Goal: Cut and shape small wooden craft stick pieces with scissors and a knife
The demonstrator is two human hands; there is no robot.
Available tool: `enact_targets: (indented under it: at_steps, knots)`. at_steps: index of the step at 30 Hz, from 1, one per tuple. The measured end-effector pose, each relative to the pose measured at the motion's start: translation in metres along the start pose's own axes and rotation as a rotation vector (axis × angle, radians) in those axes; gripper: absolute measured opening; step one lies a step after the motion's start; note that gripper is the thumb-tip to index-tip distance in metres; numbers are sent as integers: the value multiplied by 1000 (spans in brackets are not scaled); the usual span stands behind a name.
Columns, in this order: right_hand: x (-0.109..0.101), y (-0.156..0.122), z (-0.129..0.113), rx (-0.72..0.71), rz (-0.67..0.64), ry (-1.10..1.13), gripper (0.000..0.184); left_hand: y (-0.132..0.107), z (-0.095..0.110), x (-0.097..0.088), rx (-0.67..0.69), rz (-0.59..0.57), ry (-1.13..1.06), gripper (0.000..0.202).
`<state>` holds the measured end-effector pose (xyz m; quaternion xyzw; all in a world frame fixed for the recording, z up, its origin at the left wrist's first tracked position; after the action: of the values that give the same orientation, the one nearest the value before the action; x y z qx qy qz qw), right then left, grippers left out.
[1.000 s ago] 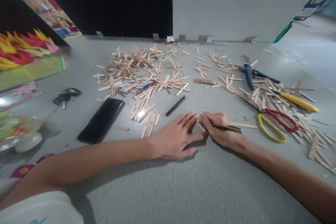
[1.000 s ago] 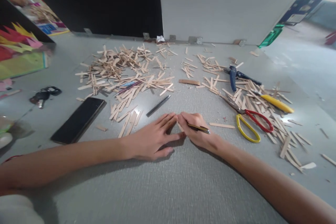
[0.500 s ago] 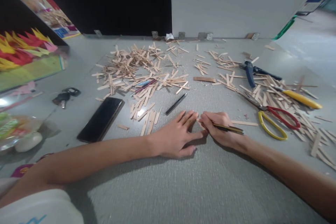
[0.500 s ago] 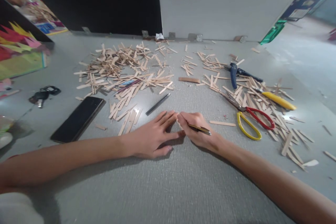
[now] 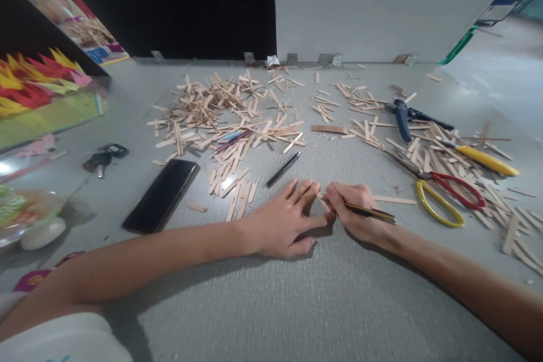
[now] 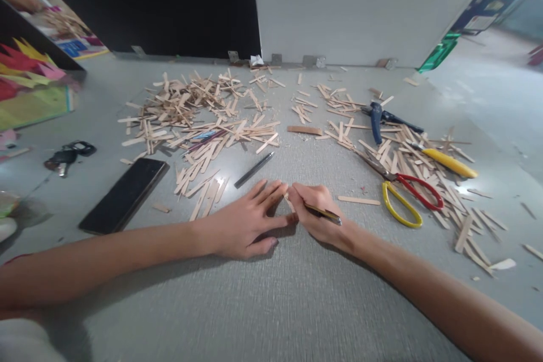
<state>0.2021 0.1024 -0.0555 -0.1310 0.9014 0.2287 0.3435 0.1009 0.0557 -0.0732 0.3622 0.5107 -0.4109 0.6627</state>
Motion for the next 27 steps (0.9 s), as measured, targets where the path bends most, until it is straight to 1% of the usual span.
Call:
enact_targets:
  at_steps: [4,9,11,16,27]
  knots:
    - [-3,-2,1,24,43,16,49,0,0,0,-2,8,-9,50]
    - [-9,0,0,50,92,54,53,-1,1,3,-8,0,25,57]
    - [-9,2,-1,48,82,67,54,0,1,3,-9,-6,32,57]
    - [-4,6,-5,35,8,80,54,1,1,1,-15,-10,31,54]
    - [-2,8,-4,56,-18,81,53,0,0,0,-19,4,7,51]
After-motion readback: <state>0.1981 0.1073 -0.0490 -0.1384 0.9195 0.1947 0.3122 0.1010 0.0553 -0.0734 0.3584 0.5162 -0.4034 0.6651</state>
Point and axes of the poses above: each hand's wrist, its own y-axis towards the middle knuckle, its own x-axis out of the palm, z = x × y, the point moved 10 cm from there along y, towards the middle knuckle
